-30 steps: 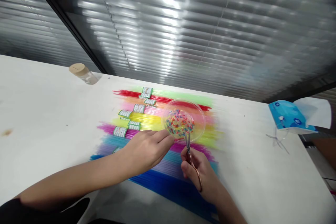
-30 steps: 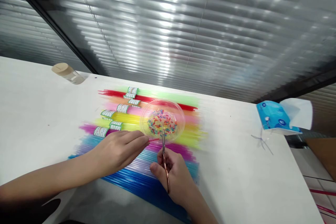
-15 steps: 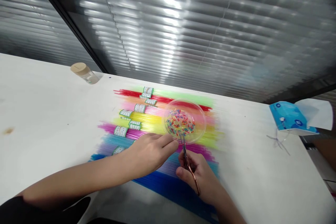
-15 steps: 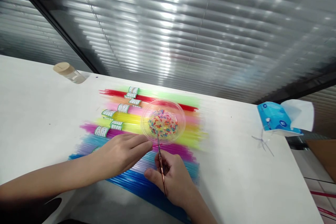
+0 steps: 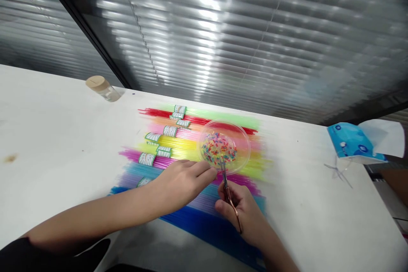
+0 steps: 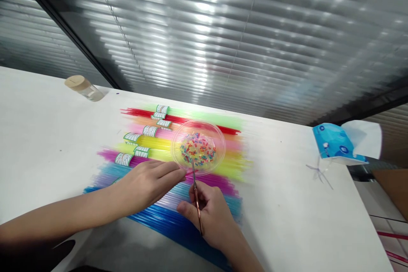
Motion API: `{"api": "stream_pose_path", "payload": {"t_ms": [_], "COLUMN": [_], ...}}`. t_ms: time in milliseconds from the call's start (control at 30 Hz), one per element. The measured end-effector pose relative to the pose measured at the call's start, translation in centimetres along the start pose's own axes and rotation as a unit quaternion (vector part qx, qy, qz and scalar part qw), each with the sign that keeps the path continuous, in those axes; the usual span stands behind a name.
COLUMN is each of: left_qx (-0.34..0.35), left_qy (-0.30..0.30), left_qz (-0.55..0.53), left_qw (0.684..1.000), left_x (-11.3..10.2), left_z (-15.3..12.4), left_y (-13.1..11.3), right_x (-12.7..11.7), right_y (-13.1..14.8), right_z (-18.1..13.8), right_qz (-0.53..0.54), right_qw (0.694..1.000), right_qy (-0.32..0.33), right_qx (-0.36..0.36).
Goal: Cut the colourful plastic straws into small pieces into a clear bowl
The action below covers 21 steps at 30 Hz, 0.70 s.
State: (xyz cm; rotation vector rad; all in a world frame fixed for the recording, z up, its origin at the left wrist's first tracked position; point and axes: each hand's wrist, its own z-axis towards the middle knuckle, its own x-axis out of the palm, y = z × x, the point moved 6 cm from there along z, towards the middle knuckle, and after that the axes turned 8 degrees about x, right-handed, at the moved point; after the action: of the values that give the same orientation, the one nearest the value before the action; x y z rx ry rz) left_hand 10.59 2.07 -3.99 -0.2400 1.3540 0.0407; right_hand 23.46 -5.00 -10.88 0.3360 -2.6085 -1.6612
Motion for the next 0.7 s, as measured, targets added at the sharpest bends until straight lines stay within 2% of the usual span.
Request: {"api": "stream_pose_path", "payload": {"t_ms": [700], "left_qx": [-0.023], "left_qy": [-0.004], "left_qz": [0.013], "left_qw": [1.0], "left_x": [-0.03], "left_z": [0.09], "left_y": [0.4], "right_x": [0.05], "right_y": [-0.66], "right_z": [0.19], "right_qz": [-0.005], "right_qw": [1.0], "right_qy": [-0.006], "right_qx": [0.013]}}
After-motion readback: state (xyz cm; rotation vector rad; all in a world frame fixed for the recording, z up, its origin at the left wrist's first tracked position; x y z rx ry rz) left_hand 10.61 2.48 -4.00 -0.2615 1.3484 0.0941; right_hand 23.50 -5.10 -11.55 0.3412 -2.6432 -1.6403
